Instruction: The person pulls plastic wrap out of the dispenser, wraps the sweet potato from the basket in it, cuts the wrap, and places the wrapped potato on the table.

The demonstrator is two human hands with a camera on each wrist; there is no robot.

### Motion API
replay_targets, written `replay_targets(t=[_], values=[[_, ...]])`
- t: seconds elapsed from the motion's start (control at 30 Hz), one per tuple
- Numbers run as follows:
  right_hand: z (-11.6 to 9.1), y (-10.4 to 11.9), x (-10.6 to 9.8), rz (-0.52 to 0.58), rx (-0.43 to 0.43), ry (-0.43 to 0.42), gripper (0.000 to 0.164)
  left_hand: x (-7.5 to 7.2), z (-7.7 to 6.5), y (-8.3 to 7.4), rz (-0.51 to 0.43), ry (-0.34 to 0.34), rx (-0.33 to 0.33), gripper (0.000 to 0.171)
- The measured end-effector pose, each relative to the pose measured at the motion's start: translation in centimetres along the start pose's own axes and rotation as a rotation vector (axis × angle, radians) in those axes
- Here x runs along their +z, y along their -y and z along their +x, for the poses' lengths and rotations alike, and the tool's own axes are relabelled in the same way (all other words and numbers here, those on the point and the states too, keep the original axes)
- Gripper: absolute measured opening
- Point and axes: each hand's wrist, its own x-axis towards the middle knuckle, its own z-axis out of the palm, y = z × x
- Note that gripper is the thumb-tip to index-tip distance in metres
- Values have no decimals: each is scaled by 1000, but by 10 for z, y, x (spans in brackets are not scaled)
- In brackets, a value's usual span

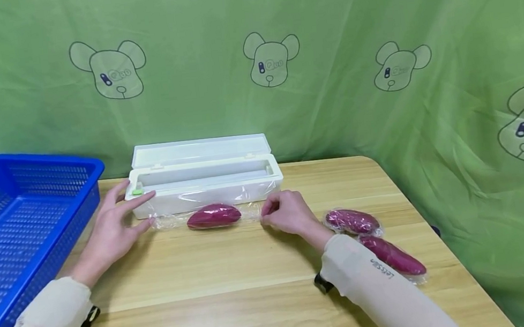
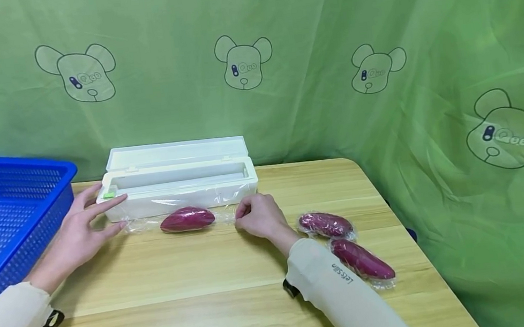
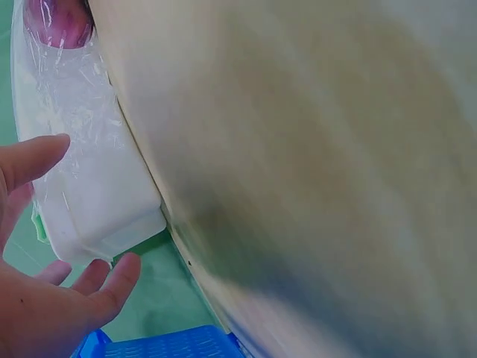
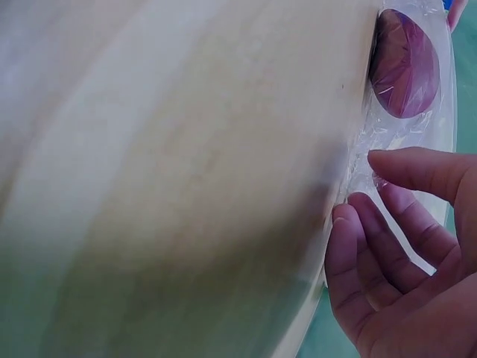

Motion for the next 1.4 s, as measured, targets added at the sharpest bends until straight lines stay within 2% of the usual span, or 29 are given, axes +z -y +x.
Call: replay_targets(t=[0.13, 0.27, 0.4, 0.5, 0.6, 0.7, 0.77, 0.87, 1.0, 1.1, 1.2, 1.4], values=[[2, -1, 0, 7, 0, 1, 14, -4, -1, 1, -48, 19, -35, 70], [4, 0, -2, 36, -11, -9, 23, -11, 3, 2, -127, 40, -123, 94], [5, 4, -5, 48, -35, -34, 32, -14, 10, 8, -132, 78, -182, 108], [5, 8, -7, 15, -53, -47, 30, -15, 15, 14, -111, 114, -177, 104], [4, 16, -9, -45, -79, -79, 22, -16, 19, 19, -99, 139, -176, 90], [4, 24, -10, -83, -109, -121, 18, -16, 22, 21, -83, 119, -181, 76], [5, 29, -10, -81, -123, -140, 17, -15, 22, 22, -84, 82, -171, 69], [6, 35, -10, -68, -124, -149, 16, -13, 22, 21, -85, 33, -154, 64], [9, 43, -6, -25, -162, -157, 13, -13, 23, 21, -90, 5, -145, 58], [15, 57, -1, 39, -238, -145, 8, -13, 23, 22, -91, 3, -148, 54], [23, 80, 7, 91, -324, -97, 7, -12, 23, 24, -91, 2, -163, 55], [46, 131, 33, 66, -469, -2, 15, -7, 23, 24, -105, 3, -214, 70]])
